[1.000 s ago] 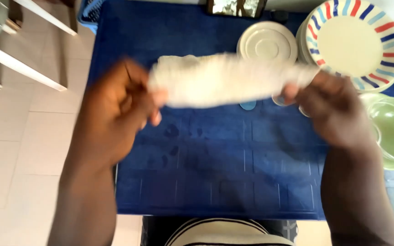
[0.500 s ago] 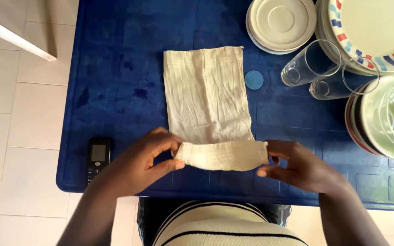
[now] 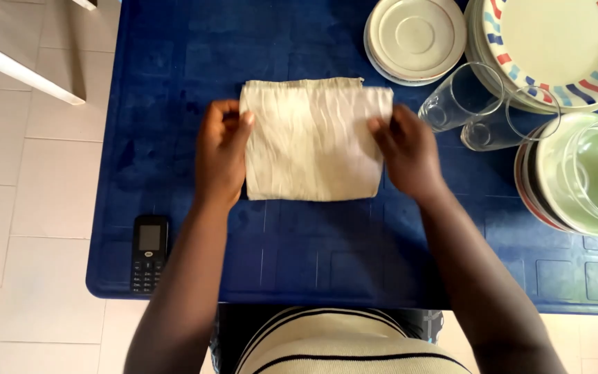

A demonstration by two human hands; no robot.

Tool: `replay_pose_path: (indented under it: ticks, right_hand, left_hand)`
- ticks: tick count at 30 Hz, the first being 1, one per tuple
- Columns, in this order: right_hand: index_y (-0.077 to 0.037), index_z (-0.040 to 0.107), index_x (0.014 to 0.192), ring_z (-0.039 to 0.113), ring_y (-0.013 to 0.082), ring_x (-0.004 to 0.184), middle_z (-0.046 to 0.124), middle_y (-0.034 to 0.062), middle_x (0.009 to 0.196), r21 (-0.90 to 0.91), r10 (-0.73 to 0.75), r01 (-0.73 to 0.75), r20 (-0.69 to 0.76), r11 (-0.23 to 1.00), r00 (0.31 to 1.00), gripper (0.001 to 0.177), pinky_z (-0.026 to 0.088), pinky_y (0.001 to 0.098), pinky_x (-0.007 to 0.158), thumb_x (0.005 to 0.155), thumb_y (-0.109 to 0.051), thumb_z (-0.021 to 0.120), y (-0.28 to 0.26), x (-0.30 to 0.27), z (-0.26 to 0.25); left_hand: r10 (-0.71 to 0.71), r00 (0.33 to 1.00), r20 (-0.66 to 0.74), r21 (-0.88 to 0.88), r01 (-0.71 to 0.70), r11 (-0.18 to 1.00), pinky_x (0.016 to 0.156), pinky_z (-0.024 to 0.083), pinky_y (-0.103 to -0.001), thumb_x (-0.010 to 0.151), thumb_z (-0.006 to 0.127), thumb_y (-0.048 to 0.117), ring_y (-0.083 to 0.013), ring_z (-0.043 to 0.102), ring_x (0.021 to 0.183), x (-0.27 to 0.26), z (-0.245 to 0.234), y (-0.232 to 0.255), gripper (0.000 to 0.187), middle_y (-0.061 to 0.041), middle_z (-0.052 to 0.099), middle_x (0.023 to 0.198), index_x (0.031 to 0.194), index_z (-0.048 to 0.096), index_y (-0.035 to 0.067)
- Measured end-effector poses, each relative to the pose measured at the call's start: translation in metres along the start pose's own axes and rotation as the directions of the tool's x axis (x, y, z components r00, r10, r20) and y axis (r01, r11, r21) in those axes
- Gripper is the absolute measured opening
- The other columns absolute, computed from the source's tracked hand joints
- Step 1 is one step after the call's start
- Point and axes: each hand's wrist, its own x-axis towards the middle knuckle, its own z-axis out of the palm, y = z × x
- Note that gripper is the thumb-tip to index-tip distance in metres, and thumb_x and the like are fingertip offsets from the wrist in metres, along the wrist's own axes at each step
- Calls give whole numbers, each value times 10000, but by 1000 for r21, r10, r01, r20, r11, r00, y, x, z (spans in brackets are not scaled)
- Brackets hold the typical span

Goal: Wiping a clear glass with a cloth after folding it.

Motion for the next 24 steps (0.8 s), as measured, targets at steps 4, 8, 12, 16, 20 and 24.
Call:
replay_pose_path:
  ticks: [4,8,12,16,20,24]
  right_hand:
    - [-95,663,959,547,240,645,554,108,665,-81,16,-25,-112,996,994,198,435,393,618,1028,-276,708,12,28,26]
    - [-108,667,898,570,340,571,553,111,588,-222,39,-73,-155,972,987,195,407,424,566,998,-269,713,12,37,33]
    - [-102,663,952,608,381,637,599,152,662,-227,56,-87,-139,970,989,167,437,451,586,991,-263,688,2,37,34]
    - [-67,651,986,638,465,735,617,201,750,-285,-9,-31,-137,958,991,173,465,507,617,976,-228,714,2,37,35]
    - [-68,657,1029,649,480,808,626,208,798,-324,-10,-35,-135,945,991,192,470,541,659,956,-228,734,7,38,37]
    - [-114,678,1029,676,428,793,652,151,803,-353,-15,-36,-139,935,990,182,512,511,659,941,-263,737,11,41,39]
  left_hand:
    - [66,986,-153,92,-52,994,738,436,-283,1006,638,188,-134,540,791,30,15,-36,175,-50,588,850,1105,586,53]
    - [99,970,-222,226,-47,973,674,459,-287,991,625,115,-146,580,707,42,20,-53,83,-67,635,777,1050,599,63]
    - [185,951,-246,398,-75,914,645,537,-337,951,652,110,-269,719,732,45,21,-66,89,-117,713,803,1029,610,95]
    - [212,941,-265,524,-45,851,659,575,-358,922,656,103,-291,749,783,39,24,-47,147,-96,759,871,1049,587,128]
    - [235,934,-269,583,-36,812,669,601,-365,908,658,58,-285,759,807,36,25,-37,195,-72,764,914,1066,573,134]
    - [274,927,-256,658,-40,752,701,602,-398,903,659,65,-297,751,812,38,22,-42,210,-60,749,906,1071,560,145]
